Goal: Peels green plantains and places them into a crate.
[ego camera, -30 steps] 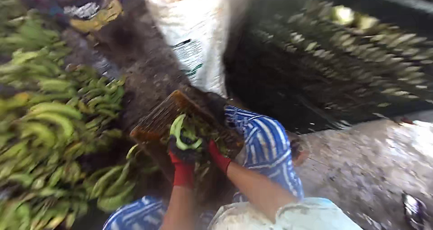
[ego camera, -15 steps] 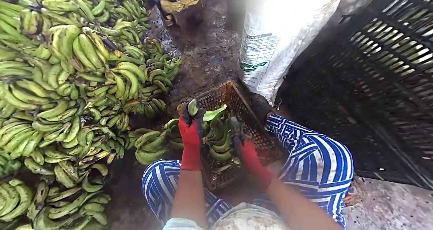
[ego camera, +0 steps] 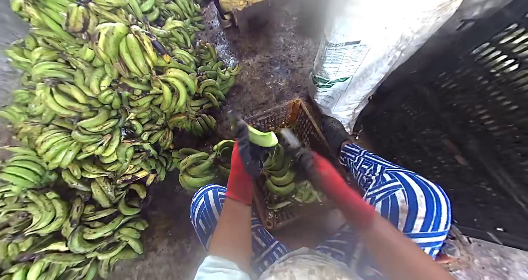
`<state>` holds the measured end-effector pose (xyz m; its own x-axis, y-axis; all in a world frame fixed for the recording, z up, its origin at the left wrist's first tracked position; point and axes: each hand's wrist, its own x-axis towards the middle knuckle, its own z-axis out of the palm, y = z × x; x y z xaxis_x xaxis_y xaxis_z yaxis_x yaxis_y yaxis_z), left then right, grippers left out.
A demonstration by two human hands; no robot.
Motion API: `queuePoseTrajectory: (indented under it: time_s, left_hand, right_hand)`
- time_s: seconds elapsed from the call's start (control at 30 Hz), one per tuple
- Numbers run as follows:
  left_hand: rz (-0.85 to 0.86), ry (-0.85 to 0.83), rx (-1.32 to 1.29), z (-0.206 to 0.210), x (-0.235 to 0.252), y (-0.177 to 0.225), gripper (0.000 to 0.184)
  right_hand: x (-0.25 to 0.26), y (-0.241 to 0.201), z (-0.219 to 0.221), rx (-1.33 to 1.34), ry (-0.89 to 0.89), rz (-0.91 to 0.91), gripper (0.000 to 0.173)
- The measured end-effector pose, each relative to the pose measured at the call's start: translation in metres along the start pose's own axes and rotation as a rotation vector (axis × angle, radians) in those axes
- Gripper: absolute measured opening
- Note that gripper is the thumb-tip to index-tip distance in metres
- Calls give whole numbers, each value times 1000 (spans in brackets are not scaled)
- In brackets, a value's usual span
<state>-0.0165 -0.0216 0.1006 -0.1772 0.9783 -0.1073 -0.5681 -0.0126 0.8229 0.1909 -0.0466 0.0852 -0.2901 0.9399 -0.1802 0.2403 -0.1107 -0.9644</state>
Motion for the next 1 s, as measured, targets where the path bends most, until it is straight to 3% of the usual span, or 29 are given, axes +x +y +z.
queuePoseTrajectory:
  time_s: [0.1, 0.17, 0.27, 0.37, 0.43, 0.47, 0.53, 0.63, 0.7, 0.77, 0.83, 0.9, 1.0]
  left_hand:
    - [-183, -101, 8, 21, 7, 9, 47]
    - [-207, -185, 2, 32, 10, 17, 51]
    - [-90, -188, 113, 36, 23, 18, 44]
    - [-26, -227, 81, 35, 22, 9, 34]
    - [48, -455, 32, 21, 15, -16, 30]
    - [-49, -497, -64, 26, 12, -20, 31]
    - [-163, -429, -52, 33, 5, -12, 30]
    - [-204, -309, 158, 35, 4, 8, 46]
    - [-305, -323, 121, 39, 2, 13, 56]
    - [-321, -368, 9, 34, 9, 6, 59]
    - [-210, -282, 24, 30, 18, 4, 47]
    - [2, -70, 180, 33, 20, 7, 38]
    - [219, 21, 352, 39, 14, 16, 48]
  right_hand:
    - [40, -36, -56, -330, 152, -443, 51]
    - [58, -47, -76, -592, 235, -599, 51]
    - [46, -39, -62, -639, 256, -703, 46]
    - [35, -32, -44, -586, 244, -678, 44]
    - [47, -30, -49, -695, 448, -727, 38]
    - [57, -30, -56, -750, 558, -753, 38]
    - [73, -33, -63, -804, 679, -767, 42]
    - [76, -38, -62, -781, 677, -625, 43]
    - [77, -42, -76, -712, 678, -496, 43]
    - [71, -45, -88, -648, 688, -485, 49]
    - [56, -46, -76, -614, 615, -522, 47]
    - [39, -38, -50, -581, 450, -563, 45]
    - [26, -31, -31, -551, 277, -669, 45]
